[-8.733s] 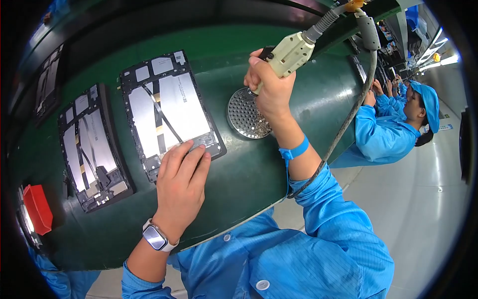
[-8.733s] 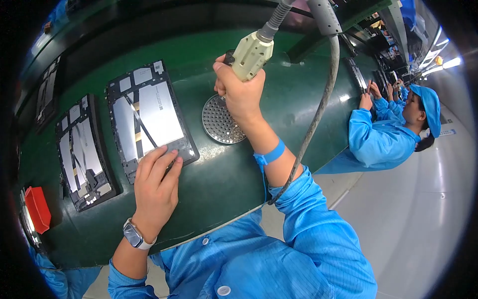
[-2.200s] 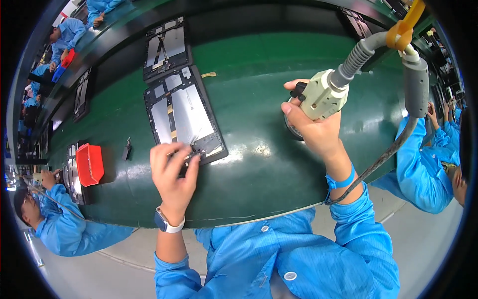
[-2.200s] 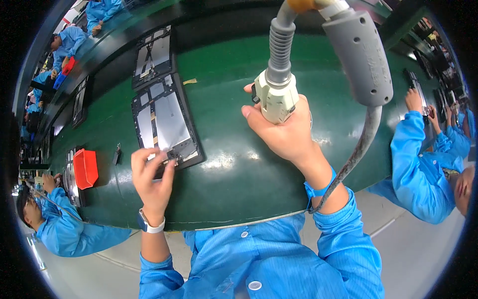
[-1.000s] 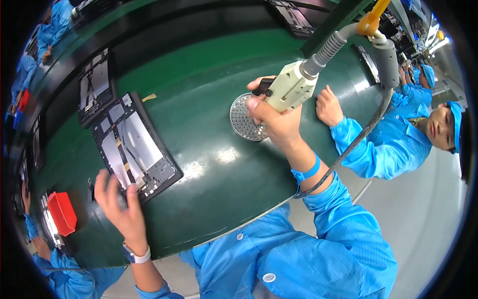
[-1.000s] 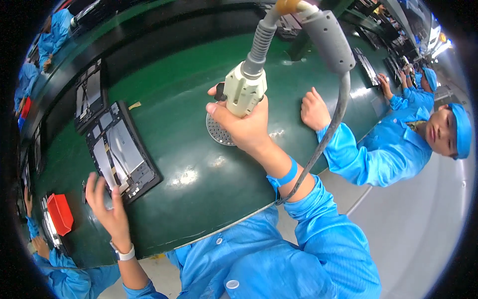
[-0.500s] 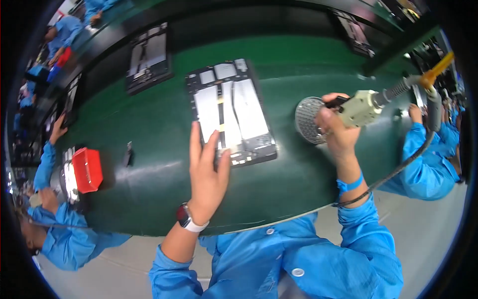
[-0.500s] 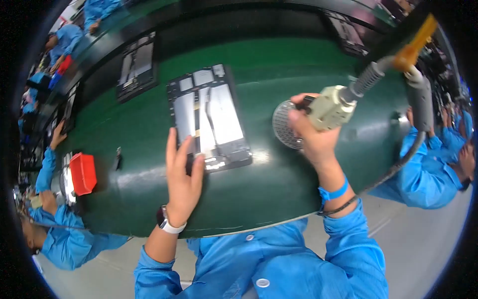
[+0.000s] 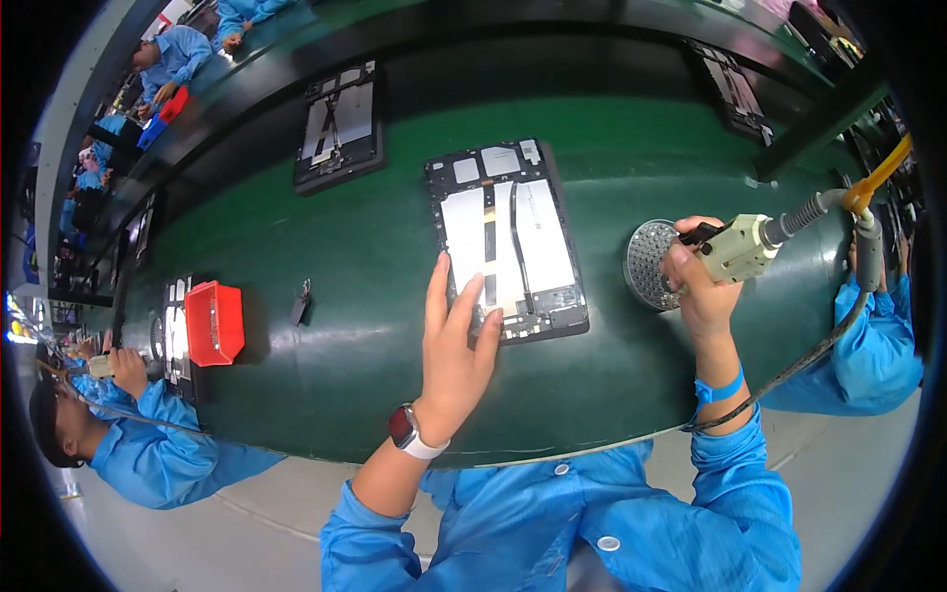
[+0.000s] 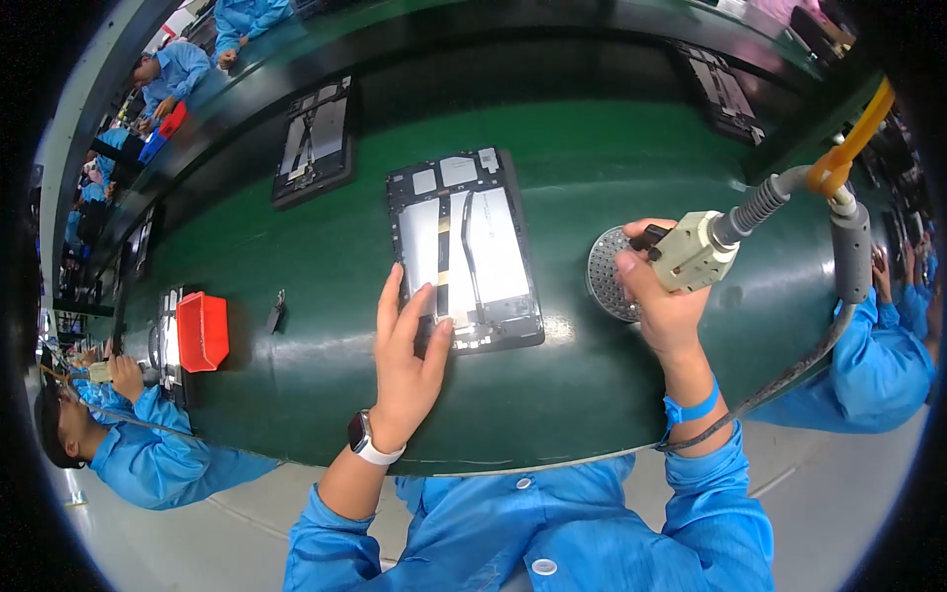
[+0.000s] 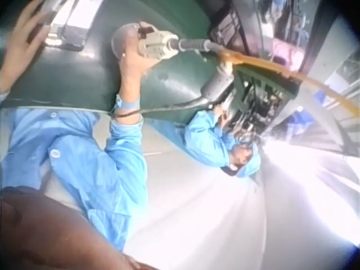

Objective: The person assembles internal components into tablet frames by hand, connecting ribbon cables and securing battery units and circuit boards with an electric screwdriver.

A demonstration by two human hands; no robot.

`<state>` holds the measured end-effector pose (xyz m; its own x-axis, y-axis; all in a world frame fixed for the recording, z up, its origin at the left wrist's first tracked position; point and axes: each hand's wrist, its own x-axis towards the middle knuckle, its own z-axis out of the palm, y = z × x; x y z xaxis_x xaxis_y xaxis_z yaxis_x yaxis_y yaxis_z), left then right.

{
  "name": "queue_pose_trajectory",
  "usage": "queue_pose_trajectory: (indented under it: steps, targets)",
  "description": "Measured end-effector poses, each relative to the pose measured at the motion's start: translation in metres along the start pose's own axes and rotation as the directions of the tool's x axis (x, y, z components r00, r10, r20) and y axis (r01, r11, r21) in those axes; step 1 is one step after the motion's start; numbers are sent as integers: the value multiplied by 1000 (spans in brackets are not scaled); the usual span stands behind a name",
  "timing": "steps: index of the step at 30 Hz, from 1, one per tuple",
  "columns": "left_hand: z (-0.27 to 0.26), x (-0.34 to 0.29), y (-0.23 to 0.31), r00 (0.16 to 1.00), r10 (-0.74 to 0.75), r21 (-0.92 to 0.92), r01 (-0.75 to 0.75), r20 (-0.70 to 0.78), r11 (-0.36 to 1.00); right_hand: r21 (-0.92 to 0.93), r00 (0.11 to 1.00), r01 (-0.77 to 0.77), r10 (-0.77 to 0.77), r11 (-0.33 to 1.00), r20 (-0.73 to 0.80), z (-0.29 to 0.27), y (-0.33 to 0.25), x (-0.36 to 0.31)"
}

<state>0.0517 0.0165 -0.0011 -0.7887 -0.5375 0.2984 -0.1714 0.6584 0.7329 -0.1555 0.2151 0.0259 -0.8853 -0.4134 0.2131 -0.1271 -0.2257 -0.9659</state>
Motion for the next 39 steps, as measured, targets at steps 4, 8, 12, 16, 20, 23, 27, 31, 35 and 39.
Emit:
queue_pose_trajectory:
  steps: [4,8,12,16,20,23,27,31,35,39]
  targets:
    - [-1,1,-4,1000,9,-25,-9,-26,1000,7,1000,14,-14,1000,13,2,-1,3]
    - [3,-1,-9,999,42,-56,-44,-30,997,-39,998,62,-63,997,-23,-3,5,4]
    - [-2,-1,-12,1000,6,-82,-7,-20,997,-14,997,78,-78,997,30,-3,9,4]
    - [-4,-4,-13,998,26,-41,-28,-56,999,-19,997,67,-66,998,30,-2,13,6]
    - [-3,-3,-11,999,6,-91,-9,-39,996,-16,995,87,-86,996,45,-9,12,7]
    - [4,1,-5,999,31,-71,-33,-32,997,-77,999,50,-51,996,-4,-21,5,1]
    - [-4,1,-6,998,52,64,-50,-30,997,-74,996,93,-94,993,-4,2,-5,14]
    - [-8,-1,-2,1000,6,26,-6,0,1000,127,998,58,-54,990,-32,4,-6,34]
    - [-2,1,1,1000,17,27,-17,5,999,104,997,46,-39,993,-62,-3,-11,51]
    - [-2,2,3,1000,6,35,-6,-2,999,94,998,25,-19,995,-62,-2,-1,59]
